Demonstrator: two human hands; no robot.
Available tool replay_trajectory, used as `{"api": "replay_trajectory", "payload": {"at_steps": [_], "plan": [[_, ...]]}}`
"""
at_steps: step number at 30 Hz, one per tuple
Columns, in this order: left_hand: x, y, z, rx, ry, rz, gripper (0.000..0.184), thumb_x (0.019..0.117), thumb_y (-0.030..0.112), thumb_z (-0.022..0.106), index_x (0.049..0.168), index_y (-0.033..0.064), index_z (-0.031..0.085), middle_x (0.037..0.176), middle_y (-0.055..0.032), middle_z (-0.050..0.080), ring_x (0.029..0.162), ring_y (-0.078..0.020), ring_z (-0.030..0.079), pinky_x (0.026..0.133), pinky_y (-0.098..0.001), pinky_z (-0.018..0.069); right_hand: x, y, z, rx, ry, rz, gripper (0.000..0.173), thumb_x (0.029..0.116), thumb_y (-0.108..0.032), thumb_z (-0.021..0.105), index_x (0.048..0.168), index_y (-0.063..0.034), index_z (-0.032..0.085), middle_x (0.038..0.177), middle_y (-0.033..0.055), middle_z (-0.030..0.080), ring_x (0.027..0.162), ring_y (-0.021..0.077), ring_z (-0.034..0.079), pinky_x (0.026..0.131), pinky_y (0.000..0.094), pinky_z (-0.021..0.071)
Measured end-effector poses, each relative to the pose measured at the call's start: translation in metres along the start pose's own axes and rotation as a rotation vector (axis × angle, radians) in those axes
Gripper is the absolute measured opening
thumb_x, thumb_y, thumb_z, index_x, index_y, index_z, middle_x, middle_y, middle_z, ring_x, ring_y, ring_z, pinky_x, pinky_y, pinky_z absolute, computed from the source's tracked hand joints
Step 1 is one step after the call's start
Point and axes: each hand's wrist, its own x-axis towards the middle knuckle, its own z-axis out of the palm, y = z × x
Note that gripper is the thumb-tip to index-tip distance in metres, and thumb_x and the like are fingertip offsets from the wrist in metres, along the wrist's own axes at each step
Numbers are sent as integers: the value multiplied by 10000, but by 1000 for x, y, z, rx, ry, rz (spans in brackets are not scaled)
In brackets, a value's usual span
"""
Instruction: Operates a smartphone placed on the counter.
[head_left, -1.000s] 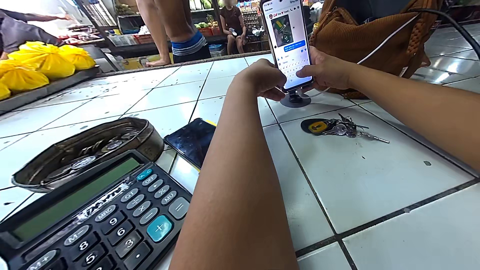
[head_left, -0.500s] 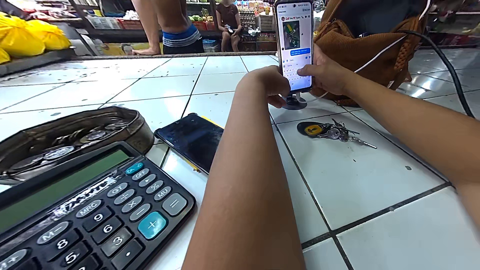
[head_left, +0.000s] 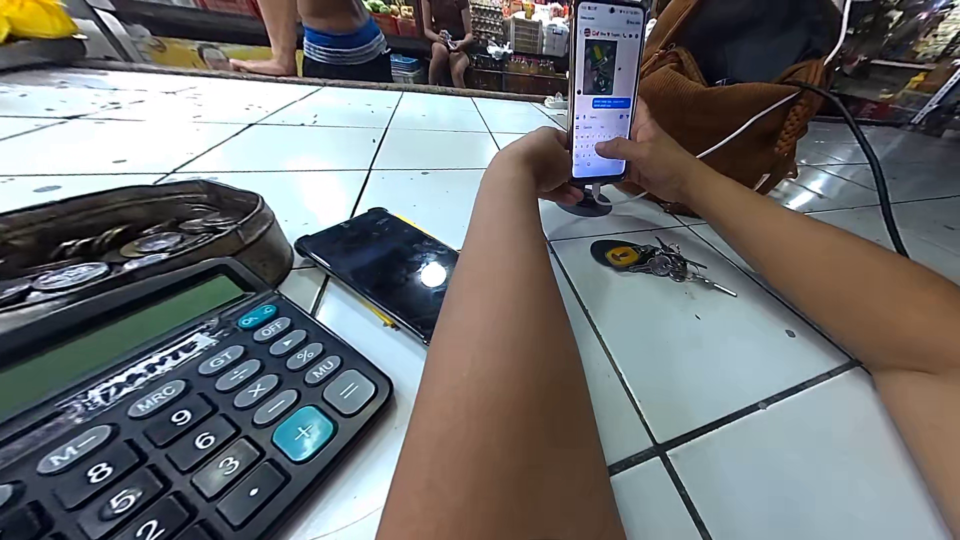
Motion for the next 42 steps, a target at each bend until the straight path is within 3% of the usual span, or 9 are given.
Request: {"api": "replay_trajectory", "payload": {"at_steps": [8,12,16,21,31,36,42], "plan": [[2,2,-3,261,81,21,438,1009,-29,561,1434,66,512,1120,-154,679,786,-134,681,715,-269,565,3,4,-2,26,-9,45,714,993,-5,539,1560,-172,139,1296,117,577,1059,220,689,829,374,620],[3,4,-6,205,115,41,580,967,-113,543,1500,90,437,1165,-188,653,816,-160,688,728,-277,576,3,3,-1,37,-47,69,634,991,22,494,1526,-157,204,1274,105,581,1054,211,684,831,371,615],[2,1,-6,146,133,48,444,978,-90,503,1400,48,517,1212,-180,629,863,-160,697,751,-279,591,1,0,-2,62,-72,85,640,969,56,465,1520,-166,227,1279,99,585,1076,214,677,852,376,610],[2,-1,-2,17,159,24,320,1001,-29,488,1307,3,575,1160,-155,642,839,-141,692,733,-274,590,-2,-2,-3,69,-75,98,645,954,81,451,1506,-160,222,1276,100,580,1067,209,681,857,369,613],[2,-1,0,-57,187,-9,320,1011,9,491,1321,-7,568,1194,-169,638,869,-152,698,742,-276,588,-5,-5,-6,67,-98,117,671,945,114,459,1508,-151,207,1281,107,576,1077,217,676,872,383,607],[2,1,0,-63,205,-27,302,1027,43,501,1317,-25,549,1125,-168,623,836,-156,690,721,-278,591,-3,-6,-11,82,-142,141,656,939,78,439,1508,-160,218,1302,118,576,1094,236,675,887,394,605],[2,0,-1,-50,215,-24,258,1047,110,509,1253,-26,582,995,-127,646,758,-131,693,688,-268,594,-4,-9,-6,48,-98,149,571,1023,36,418,1522,-160,221,1279,114,587,1072,227,684,868,384,610]]}}
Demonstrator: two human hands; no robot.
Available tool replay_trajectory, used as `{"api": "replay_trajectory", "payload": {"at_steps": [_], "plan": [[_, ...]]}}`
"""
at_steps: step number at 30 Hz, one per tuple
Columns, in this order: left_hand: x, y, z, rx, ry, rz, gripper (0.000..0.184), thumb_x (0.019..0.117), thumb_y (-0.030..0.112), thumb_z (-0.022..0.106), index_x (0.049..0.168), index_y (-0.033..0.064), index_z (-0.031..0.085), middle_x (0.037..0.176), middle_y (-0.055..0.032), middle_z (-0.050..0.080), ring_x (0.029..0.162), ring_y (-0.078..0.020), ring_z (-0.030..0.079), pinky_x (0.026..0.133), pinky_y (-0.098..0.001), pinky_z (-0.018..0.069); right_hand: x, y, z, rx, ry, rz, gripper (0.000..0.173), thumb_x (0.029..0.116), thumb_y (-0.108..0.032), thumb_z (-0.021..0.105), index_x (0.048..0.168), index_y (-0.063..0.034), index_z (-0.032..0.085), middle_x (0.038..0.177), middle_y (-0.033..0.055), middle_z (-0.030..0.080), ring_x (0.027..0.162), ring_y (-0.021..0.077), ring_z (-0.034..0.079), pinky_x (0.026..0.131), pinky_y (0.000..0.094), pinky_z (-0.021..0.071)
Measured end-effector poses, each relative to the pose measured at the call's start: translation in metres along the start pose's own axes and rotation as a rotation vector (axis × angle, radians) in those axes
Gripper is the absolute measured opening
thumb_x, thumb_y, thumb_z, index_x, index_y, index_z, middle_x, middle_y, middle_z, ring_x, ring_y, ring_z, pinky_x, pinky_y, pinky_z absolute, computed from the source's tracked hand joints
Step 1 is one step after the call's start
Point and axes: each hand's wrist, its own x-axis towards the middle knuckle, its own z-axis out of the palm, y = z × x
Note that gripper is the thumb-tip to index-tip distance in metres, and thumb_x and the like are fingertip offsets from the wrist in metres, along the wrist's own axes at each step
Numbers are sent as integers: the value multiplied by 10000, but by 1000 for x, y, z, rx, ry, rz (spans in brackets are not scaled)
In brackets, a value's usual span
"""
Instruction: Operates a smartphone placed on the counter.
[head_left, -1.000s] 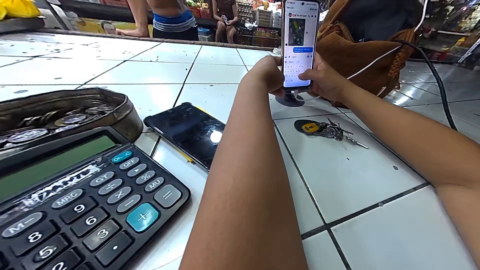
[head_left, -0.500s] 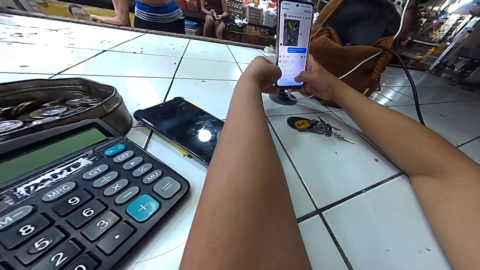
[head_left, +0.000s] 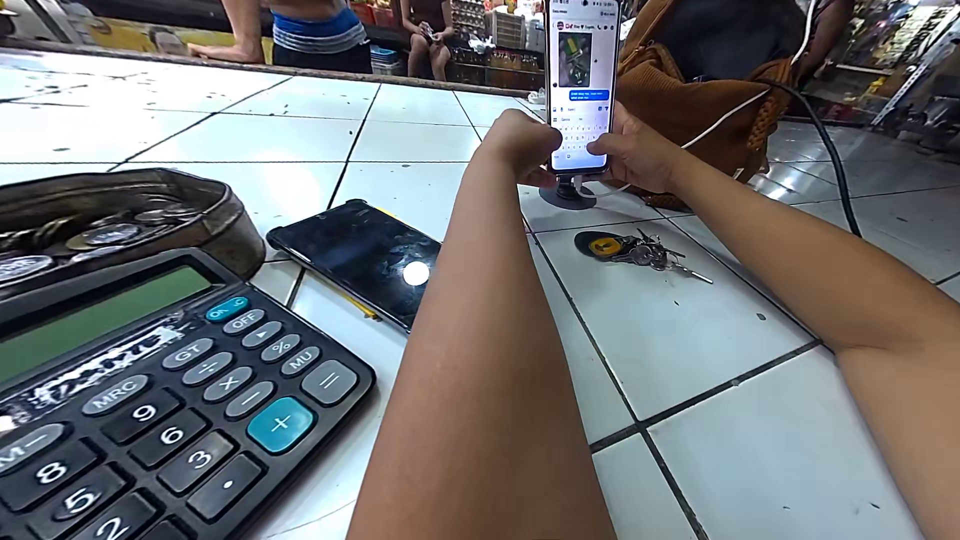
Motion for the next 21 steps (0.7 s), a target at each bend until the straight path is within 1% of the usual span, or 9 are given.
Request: {"api": "replay_trajectory", "payload": {"at_steps": [2,4,7,10,13,15,17,19,21], "plan": [[0,-1,0,7,3,14,246,1060,148,517,1218,-20,602,956,-114,650,744,-132,693,686,-275,596,0,1,1,-8,17,-4,566,1022,41,427,1516,-158,235,1266,114,598,1057,227,693,859,382,615],[0,-1,0,20,3,27,256,1077,175,515,1219,-16,610,982,-126,664,757,-137,700,697,-279,597,0,1,0,-2,5,-11,558,1014,24,440,1502,-161,243,1258,110,601,1054,227,692,857,381,614],[-1,-1,-1,28,-3,39,246,1083,148,500,1230,-21,603,990,-129,659,752,-127,700,694,-269,601,1,1,2,-17,22,-21,539,1043,-41,488,1507,-162,241,1242,106,605,1041,226,692,846,379,613],[-1,0,-1,6,-9,29,238,1067,138,512,1220,-21,601,969,-114,655,755,-130,698,691,-275,600,4,5,8,-51,113,-48,547,1042,-89,561,1502,-137,268,1236,117,619,1027,222,702,821,376,622],[-1,0,-2,1,-17,18,250,1053,104,512,1253,-26,584,984,-121,653,765,-133,693,698,-276,596,5,7,9,-83,113,-74,604,1018,-45,588,1515,-116,253,1256,117,609,1035,205,699,833,360,620],[-1,0,-2,7,-21,19,244,1045,91,510,1245,-27,587,982,-121,651,763,-133,694,699,-276,598,4,6,5,-78,57,-67,654,987,30,587,1512,-129,233,1258,105,601,1048,193,690,854,355,613],[0,0,-3,5,-21,18,238,1040,90,515,1234,-24,593,979,-120,653,767,-138,695,701,-282,598,4,5,4,-83,40,-63,693,964,84,582,1514,-133,221,1265,102,586,1052,185,683,851,347,613],[0,0,-3,7,-24,18,235,1048,111,519,1227,-22,594,954,-112,649,759,-141,693,703,-285,597,3,4,3,-76,23,-59,693,970,86,567,1520,-141,212,1277,99,580,1060,184,681,850,344,611],[0,-1,-4,11,-25,28,221,1060,134,522,1195,-18,607,930,-104,648,741,-132,691,694,-277,598,2,3,3,-60,1,-55,668,979,73,538,1518,-145,207,1267,94,582,1052,187,682,849,344,610]]}}
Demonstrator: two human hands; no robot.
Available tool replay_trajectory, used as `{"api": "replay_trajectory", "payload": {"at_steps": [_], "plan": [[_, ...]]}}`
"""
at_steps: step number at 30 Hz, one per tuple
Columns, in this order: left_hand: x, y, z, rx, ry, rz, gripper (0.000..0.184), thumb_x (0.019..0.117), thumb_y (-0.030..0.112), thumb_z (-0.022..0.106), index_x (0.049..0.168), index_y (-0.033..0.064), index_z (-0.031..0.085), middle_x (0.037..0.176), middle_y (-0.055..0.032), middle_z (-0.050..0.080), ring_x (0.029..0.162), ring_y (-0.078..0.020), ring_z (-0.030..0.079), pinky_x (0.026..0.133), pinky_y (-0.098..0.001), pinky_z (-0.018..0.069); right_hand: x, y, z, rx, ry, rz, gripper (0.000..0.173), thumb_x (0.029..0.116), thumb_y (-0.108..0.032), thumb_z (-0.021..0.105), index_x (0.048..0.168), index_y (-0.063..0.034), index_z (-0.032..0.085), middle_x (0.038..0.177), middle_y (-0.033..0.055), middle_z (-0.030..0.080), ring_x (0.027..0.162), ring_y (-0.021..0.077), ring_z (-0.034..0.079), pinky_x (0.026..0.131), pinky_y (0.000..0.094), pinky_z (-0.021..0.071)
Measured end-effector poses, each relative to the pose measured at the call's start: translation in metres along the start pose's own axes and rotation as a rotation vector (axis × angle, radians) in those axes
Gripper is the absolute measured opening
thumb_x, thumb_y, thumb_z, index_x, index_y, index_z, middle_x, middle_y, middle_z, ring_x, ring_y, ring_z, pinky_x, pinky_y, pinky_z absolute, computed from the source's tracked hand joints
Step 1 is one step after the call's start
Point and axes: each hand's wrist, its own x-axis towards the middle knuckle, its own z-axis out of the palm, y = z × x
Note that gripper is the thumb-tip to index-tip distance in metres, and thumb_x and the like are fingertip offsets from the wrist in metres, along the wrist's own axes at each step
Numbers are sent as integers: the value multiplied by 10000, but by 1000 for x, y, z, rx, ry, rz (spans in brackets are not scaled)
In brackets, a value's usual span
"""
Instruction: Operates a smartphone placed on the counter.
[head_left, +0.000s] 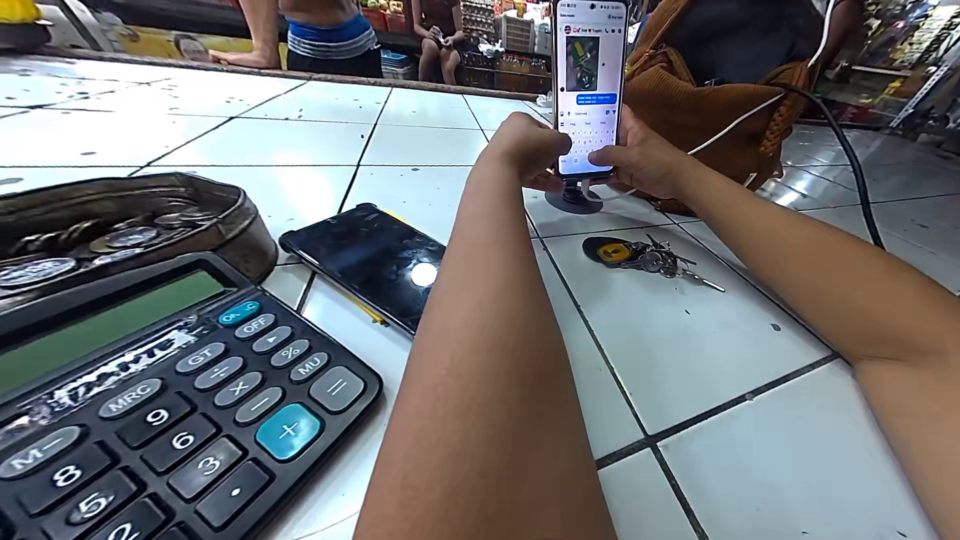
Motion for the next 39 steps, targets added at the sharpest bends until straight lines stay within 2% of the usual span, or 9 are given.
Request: {"api": "replay_trajectory", "payload": {"at_steps": [9,14,18,21,23,27,31,35,39], "plan": [[0,1,0,-1,14,3,225,1079,138,512,1210,-14,615,940,-120,667,717,-130,696,668,-267,598,0,0,-1,17,-13,3,627,978,84,512,1491,-144,232,1239,84,589,1030,177,687,844,331,610],[6,2,2,49,40,-20,306,1081,274,536,1160,-7,628,982,-133,685,739,-153,713,669,-297,605,0,-1,-1,22,-7,14,622,983,77,505,1496,-146,233,1235,92,590,1030,183,687,841,339,611],[3,3,1,1,17,-23,300,1076,252,534,1205,-8,611,982,-131,681,754,-157,710,684,-298,601,1,0,-1,28,-14,8,612,983,77,487,1495,-140,233,1247,86,588,1041,178,685,856,343,611],[2,2,-2,-10,-4,-26,307,1064,204,523,1269,-18,576,973,-127,647,772,-167,689,716,-314,594,1,-1,-6,37,-53,28,612,961,69,420,1498,-156,233,1261,76,591,1058,169,682,870,342,607],[2,2,-2,-12,-6,-21,271,1049,156,522,1251,-13,586,955,-120,655,755,-157,693,700,-300,596,1,-4,-10,58,-98,52,615,941,74,370,1491,-168,237,1257,62,599,1054,160,685,874,336,605],[2,2,-4,3,-23,-25,236,1036,90,509,1235,-15,579,1000,-124,639,774,-151,692,707,-294,600,0,-9,-13,44,-137,84,557,983,92,318,1476,-162,265,1231,51,608,1032,139,687,884,318,597],[2,2,-3,-9,-34,-15,243,1017,45,498,1235,-15,587,1032,-133,642,781,-159,702,705,-297,609,0,-7,-10,14,-109,58,504,1021,18,410,1470,-156,262,1211,61,612,1019,156,690,866,324,602],[3,1,-3,-16,-43,-11,248,1008,33,501,1238,3,591,1023,-125,671,762,-148,713,691,-285,611,3,1,1,-38,47,2,538,1036,-82,564,1493,-125,284,1204,84,635,996,168,706,823,329,618],[3,1,-3,-8,-44,6,225,1042,81,521,1237,-7,589,991,-126,654,756,-151,704,692,-291,608,3,2,0,-28,43,4,555,1031,-62,562,1499,-136,272,1222,85,625,1015,169,701,836,327,616]]}}
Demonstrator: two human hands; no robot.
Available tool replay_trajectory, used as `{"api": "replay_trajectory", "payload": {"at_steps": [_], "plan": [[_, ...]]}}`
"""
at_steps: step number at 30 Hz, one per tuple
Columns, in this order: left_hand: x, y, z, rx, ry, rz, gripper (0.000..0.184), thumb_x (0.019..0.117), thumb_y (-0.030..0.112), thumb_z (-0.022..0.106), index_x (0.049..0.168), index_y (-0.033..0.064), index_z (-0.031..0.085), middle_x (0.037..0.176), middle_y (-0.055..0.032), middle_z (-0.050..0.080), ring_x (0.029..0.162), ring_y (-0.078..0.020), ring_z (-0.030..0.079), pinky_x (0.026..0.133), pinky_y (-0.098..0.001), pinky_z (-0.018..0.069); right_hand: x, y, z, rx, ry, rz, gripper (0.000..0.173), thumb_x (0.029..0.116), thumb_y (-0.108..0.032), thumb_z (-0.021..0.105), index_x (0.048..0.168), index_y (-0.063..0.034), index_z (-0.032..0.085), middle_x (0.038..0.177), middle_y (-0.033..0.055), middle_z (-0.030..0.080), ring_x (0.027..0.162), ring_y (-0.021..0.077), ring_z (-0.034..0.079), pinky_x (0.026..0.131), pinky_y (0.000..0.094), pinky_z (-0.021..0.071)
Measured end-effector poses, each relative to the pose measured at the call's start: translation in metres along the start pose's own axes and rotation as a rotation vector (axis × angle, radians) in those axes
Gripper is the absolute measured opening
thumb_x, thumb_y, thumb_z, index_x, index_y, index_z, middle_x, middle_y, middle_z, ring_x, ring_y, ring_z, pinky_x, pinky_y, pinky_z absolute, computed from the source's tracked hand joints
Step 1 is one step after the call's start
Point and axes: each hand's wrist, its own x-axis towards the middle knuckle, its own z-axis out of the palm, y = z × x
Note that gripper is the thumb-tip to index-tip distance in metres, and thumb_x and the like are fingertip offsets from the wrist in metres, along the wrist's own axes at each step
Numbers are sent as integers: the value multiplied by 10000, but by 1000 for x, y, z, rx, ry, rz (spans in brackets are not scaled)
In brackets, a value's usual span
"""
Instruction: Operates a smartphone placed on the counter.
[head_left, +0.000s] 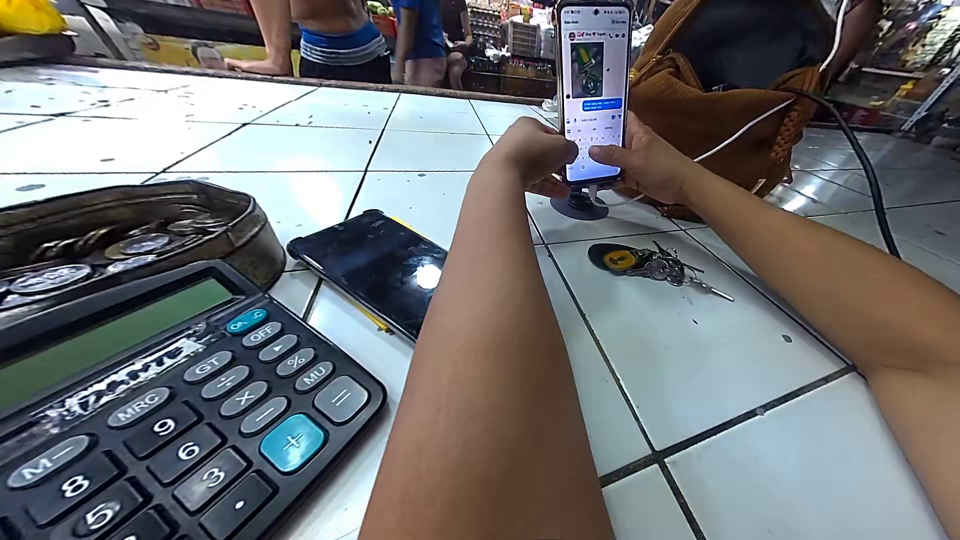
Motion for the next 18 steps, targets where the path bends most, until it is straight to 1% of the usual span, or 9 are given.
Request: {"api": "replay_trajectory", "payload": {"at_steps": [2,4,6,8,13,15,18], "plan": [[-1,0,0,18,8,13,216,1066,99,513,1230,-16,594,980,-130,665,741,-150,710,681,-286,610,-2,-2,-2,24,-39,16,534,1028,-34,532,1481,-143,269,1226,79,612,1030,170,693,852,332,610],[-1,0,1,19,13,11,220,1073,112,505,1228,-17,594,987,-138,666,748,-151,711,683,-288,609,-2,-3,-4,23,-67,19,550,1018,-7,519,1483,-139,258,1231,78,605,1031,169,689,855,333,608],[1,1,2,10,27,-1,241,1080,176,516,1209,-11,599,971,-135,662,746,-159,708,678,-300,608,-2,-3,-4,11,-75,22,582,1007,16,526,1493,-138,245,1236,78,600,1031,166,687,854,327,607],[1,2,3,17,47,-1,270,1085,218,526,1200,-10,612,989,-149,678,741,-168,717,665,-301,611,-2,-4,-4,6,-81,26,611,1000,33,531,1504,-140,232,1247,77,596,1044,164,683,866,325,604],[0,2,2,61,23,5,257,1077,154,509,1248,-19,590,1048,-164,658,780,-174,712,706,-311,611,-1,-2,-7,-2,-127,-9,600,971,74,530,1466,-123,253,1218,59,604,1032,136,681,870,314,599],[0,2,2,65,26,14,244,1075,132,508,1246,-20,594,1041,-166,666,764,-169,715,696,-305,612,-1,-2,-8,2,-137,-7,616,955,92,536,1458,-122,252,1222,60,601,1037,135,681,877,314,597],[-1,4,2,52,23,-6,252,1075,139,508,1264,-9,582,1006,-151,660,755,-161,706,691,-295,604,-2,-3,-5,-16,-93,9,656,951,125,544,1482,-114,244,1238,76,598,1035,140,684,870,306,599]]}}
